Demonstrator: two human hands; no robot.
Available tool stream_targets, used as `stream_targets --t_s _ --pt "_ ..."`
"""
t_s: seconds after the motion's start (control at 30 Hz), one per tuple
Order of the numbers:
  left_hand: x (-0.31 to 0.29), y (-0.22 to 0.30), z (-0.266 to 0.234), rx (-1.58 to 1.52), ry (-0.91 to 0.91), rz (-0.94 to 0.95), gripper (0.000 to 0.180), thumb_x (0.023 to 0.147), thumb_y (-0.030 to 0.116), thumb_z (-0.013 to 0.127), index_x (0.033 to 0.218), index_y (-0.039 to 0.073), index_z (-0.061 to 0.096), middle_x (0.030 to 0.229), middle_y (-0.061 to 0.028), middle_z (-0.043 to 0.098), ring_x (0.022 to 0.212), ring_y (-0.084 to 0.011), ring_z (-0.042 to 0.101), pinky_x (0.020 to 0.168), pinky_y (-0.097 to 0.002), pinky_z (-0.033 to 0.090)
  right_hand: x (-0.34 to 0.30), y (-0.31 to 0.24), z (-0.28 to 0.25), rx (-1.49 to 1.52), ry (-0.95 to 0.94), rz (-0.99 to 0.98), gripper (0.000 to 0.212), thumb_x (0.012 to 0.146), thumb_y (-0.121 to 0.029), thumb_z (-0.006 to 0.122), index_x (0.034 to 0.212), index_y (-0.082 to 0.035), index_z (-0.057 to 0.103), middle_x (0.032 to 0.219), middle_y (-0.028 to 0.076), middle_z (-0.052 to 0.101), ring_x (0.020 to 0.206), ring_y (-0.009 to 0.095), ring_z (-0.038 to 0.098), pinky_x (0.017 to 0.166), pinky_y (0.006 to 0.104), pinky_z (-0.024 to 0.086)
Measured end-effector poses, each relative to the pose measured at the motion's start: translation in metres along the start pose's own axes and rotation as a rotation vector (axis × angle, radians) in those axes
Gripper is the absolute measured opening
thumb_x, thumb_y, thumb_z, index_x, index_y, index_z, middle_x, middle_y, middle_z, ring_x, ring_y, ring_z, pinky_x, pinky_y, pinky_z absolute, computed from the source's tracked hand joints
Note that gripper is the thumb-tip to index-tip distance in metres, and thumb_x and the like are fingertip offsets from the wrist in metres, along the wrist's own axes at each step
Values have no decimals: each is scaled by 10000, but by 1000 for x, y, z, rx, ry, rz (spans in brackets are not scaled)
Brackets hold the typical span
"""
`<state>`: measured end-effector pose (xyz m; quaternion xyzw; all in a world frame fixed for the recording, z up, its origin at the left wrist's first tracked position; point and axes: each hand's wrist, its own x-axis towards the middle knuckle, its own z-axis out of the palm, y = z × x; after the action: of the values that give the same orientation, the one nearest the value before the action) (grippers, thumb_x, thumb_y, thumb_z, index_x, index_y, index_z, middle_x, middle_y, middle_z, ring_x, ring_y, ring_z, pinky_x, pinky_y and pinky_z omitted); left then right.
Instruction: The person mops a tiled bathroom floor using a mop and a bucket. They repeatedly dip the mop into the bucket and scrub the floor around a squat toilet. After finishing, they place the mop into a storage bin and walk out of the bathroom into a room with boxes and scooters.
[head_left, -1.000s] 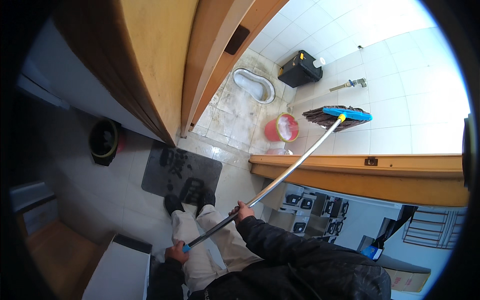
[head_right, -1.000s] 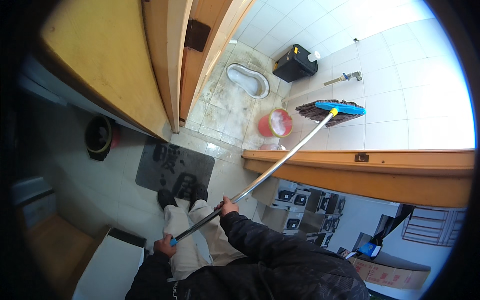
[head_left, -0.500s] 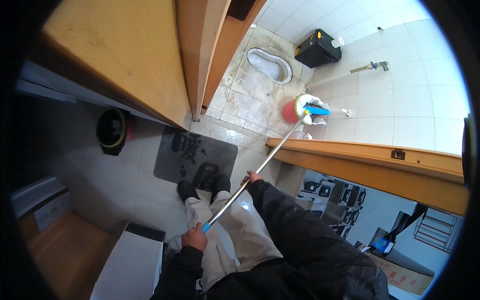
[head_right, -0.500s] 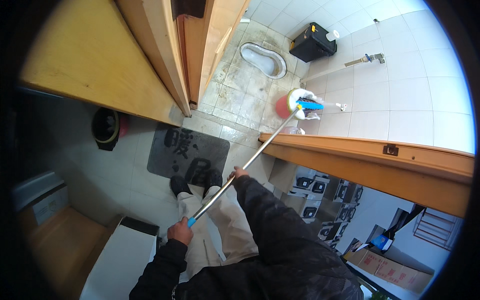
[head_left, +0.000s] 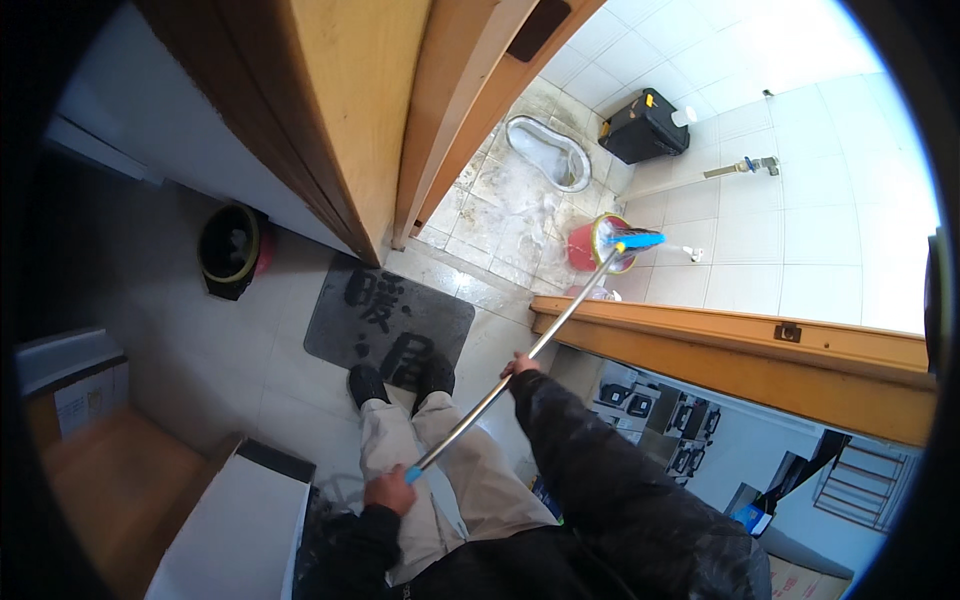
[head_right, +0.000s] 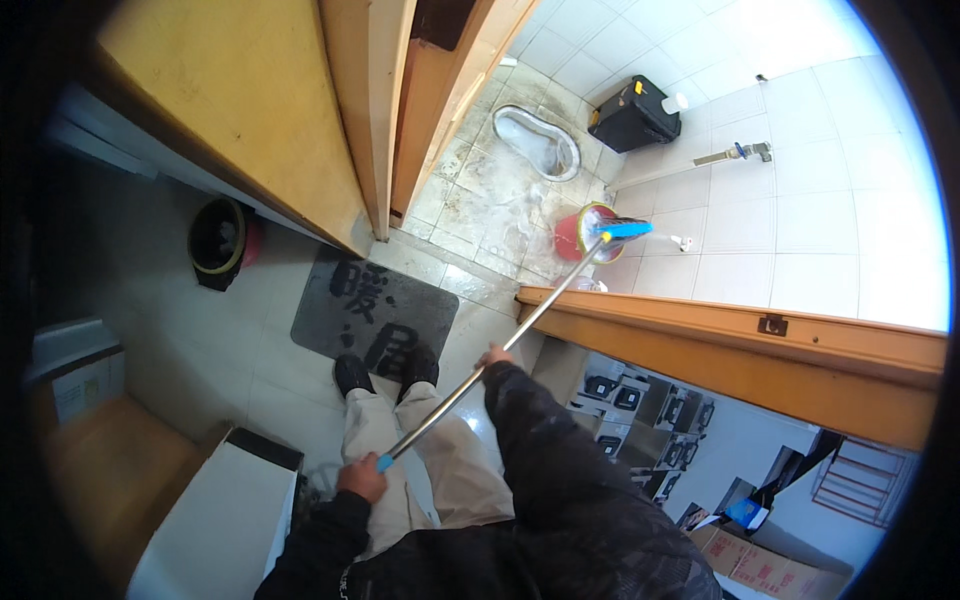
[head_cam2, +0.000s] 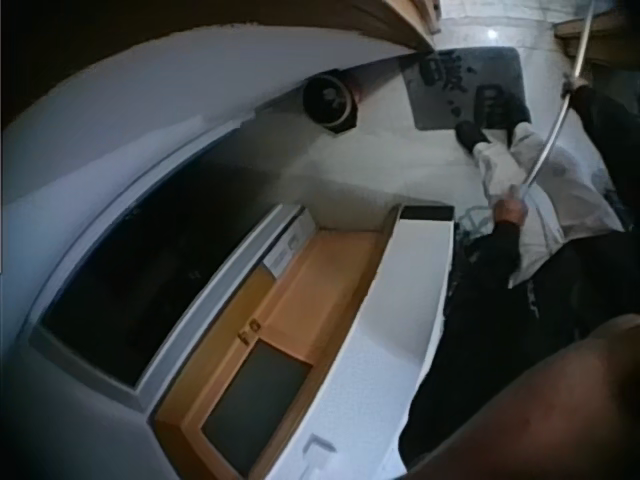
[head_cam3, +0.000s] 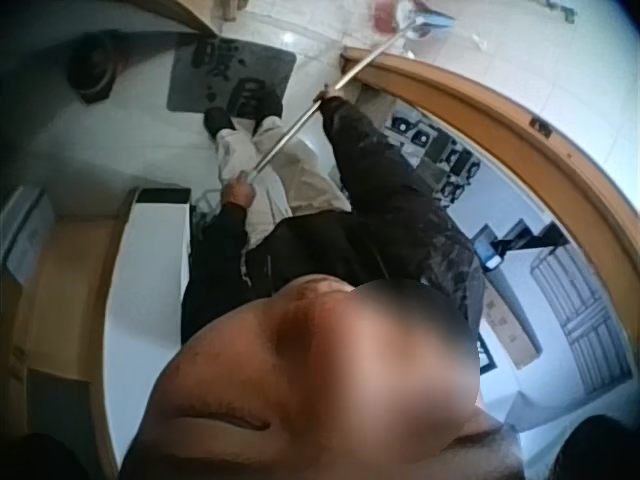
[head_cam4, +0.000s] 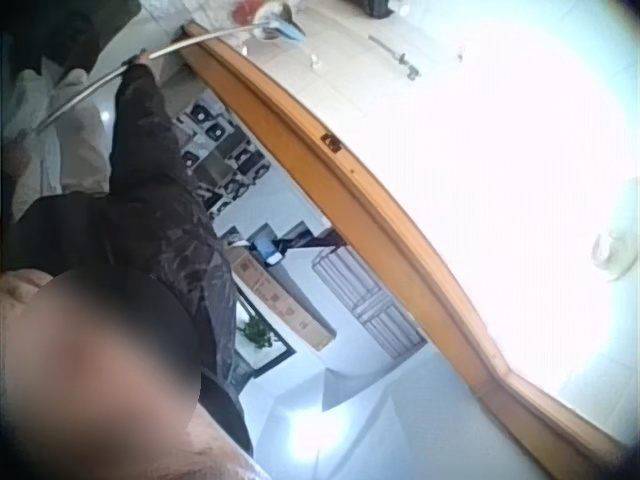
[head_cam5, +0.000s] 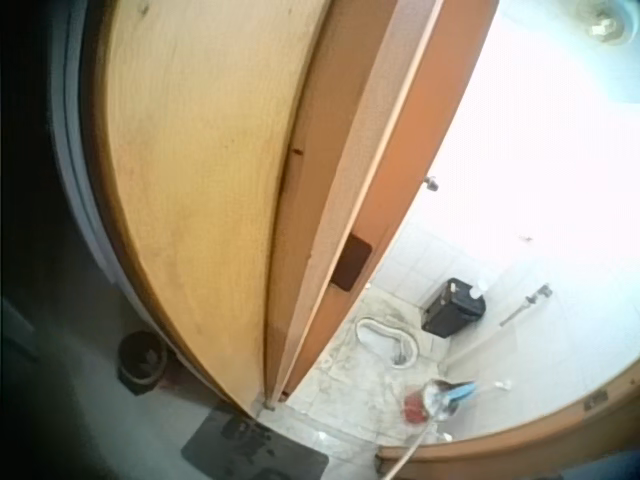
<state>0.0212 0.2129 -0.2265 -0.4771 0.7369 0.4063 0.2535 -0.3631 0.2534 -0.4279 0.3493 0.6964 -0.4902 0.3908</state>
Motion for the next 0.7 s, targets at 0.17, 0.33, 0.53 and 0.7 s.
stream_targets --t_s 0.17,0.33,0.53,0.7 --pt "-8 -113 37 58 -6 -41 257 764 279 634 977 138 621 778 -178 672 749 -407 659 666 -537 519 -66 77 6 98 27 145 236 919 -284 542 905 -90 408 587 63 367 472 231 410 464 421 421" --pt "-6 -133 41 30 26 42 247 734 264 695 923 121 623 751 -172 666 723 -401 656 660 -528 524 -138 54 4 128 -48 167 167 934 -207 521 956 -93 402 609 52 384 531 220 431 535 432 431" --pt "-5 -119 39 16 66 93 261 714 243 715 935 127 637 758 -167 665 706 -395 651 657 -511 525 -176 21 -3 139 -14 124 169 927 -193 521 942 -78 398 624 55 390 559 226 444 578 431 438" --pt "6 -126 47 -21 149 167 247 689 265 714 872 136 610 768 -132 667 704 -375 653 627 -498 517 -179 19 -4 156 -26 134 166 924 -190 513 916 -77 391 630 56 387 567 223 444 581 427 434"
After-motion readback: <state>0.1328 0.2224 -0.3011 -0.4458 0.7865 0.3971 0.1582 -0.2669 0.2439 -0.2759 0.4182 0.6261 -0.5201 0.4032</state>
